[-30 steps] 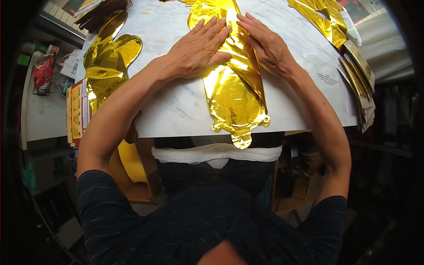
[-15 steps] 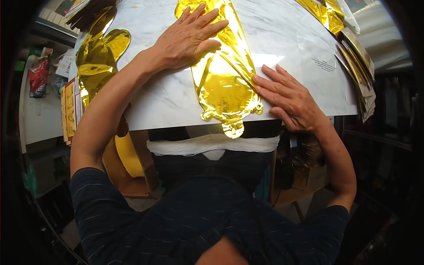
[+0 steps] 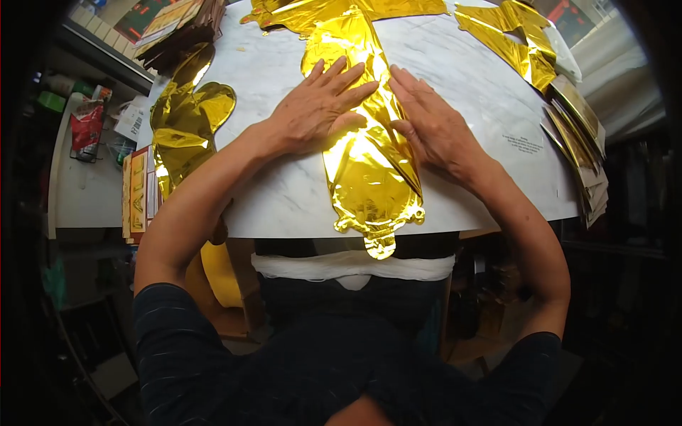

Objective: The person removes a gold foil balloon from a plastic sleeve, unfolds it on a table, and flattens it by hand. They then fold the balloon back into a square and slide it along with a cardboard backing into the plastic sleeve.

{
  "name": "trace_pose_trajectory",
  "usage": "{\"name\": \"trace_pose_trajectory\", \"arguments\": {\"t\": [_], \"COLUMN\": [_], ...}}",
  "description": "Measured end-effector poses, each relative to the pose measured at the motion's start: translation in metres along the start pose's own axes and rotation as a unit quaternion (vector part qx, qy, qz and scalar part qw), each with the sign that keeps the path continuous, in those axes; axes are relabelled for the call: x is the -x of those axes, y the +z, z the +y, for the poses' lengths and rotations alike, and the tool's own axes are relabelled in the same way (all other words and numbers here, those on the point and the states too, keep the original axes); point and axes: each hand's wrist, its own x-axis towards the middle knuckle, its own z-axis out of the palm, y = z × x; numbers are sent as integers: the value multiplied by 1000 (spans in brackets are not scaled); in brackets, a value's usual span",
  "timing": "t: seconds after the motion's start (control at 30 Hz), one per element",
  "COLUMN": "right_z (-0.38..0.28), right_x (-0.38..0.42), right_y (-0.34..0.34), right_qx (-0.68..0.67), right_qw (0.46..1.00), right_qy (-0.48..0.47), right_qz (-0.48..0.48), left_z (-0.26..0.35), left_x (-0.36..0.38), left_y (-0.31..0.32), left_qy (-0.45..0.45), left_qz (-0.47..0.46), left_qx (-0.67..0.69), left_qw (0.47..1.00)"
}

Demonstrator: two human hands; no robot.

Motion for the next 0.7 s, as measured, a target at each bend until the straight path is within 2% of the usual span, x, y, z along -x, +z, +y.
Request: {"name": "trace_pose_trajectory", "arguments": {"t": [0.1, 0.2, 0.27, 0.3, 0.37, 0.47, 0.5, 0.67, 0.7], "right_z": [8, 2, 3, 4, 2, -2, -3, 3, 8], "right_x": [-3, -3, -3, -3, -3, -7, -7, -8, -10], "right_y": [28, 24, 25, 25, 23, 19, 18, 17, 13], "right_qx": [58, 43, 49, 44, 41, 45, 41, 24, -36], "right_qw": [997, 998, 997, 997, 997, 997, 997, 997, 996], "right_qy": [-28, -4, 0, 1, -1, 0, 0, -4, 18], "right_qz": [-41, -54, -55, -57, -62, -64, -66, -68, -86], "left_z": [-3, -7, -11, -13, -13, -14, -17, -19, -19], "left_x": [0, -1, -7, -12, -23, -39, -44, -42, -41], "left_y": [2, 0, -10, -14, -22, -13, -10, 0, 1], "left_qy": [11, 17, -16, -17, 4, 29, 31, 16, 14], "left_qz": [15, 20, -29, -27, 13, 13, -24, -33, -32], "left_qx": [-12, 0, 78, 78, -27, -57, -48, 6, 18], "left_qw": [1000, 1000, 996, 996, 1000, 998, 998, 999, 999]}}
